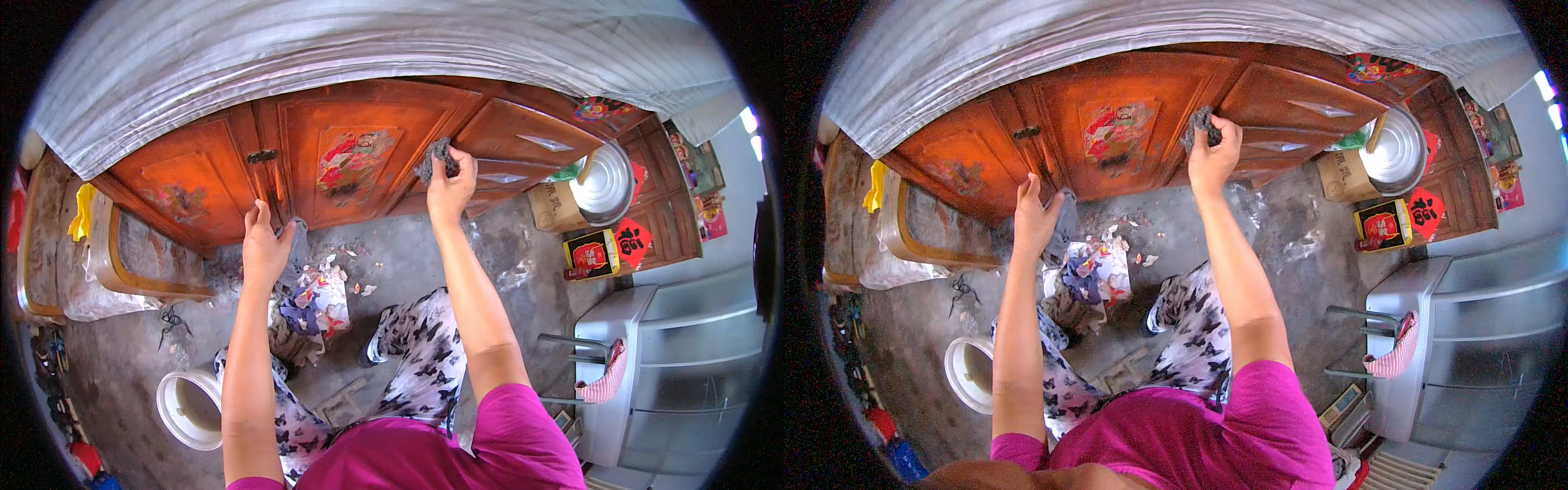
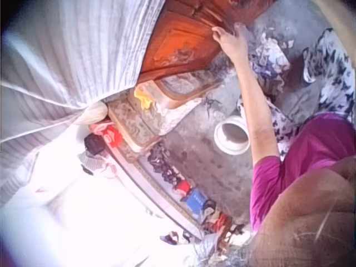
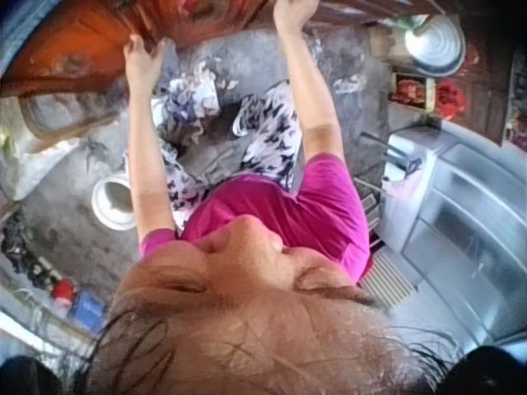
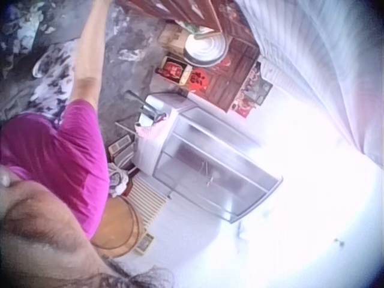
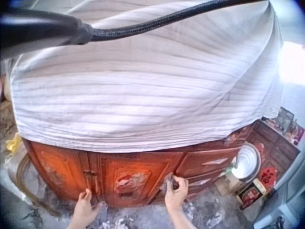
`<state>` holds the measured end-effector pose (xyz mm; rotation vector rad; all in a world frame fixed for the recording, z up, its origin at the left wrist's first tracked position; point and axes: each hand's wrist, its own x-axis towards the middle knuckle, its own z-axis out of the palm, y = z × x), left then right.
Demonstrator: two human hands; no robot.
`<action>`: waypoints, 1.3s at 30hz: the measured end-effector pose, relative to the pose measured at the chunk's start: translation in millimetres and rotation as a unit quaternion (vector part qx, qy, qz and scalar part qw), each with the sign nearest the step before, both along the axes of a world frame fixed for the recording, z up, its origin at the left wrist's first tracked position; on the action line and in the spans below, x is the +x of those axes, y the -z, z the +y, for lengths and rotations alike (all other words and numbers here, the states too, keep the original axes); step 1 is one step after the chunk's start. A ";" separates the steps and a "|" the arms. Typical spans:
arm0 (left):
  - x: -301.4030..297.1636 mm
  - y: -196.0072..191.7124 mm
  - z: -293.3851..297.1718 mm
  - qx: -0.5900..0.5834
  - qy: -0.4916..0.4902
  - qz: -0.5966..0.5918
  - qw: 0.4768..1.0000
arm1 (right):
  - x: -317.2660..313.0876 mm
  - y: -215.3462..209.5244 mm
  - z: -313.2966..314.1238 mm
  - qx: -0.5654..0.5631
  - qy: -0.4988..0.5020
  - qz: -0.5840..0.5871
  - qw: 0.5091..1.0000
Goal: The person scrubs a wooden cabinet door with a steel wool pad and wipes it with a cloth. They repeatedly dip the cloth into a bucket of water and continue scrubbing and wiping the same area of the cabinet door.
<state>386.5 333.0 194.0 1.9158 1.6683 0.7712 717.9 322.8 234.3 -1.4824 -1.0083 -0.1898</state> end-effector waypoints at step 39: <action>-8.2 2.0 1.1 0.024 0.024 0.022 0.999 | -16.0 -26.9 45.6 0.186 0.065 -0.059 0.979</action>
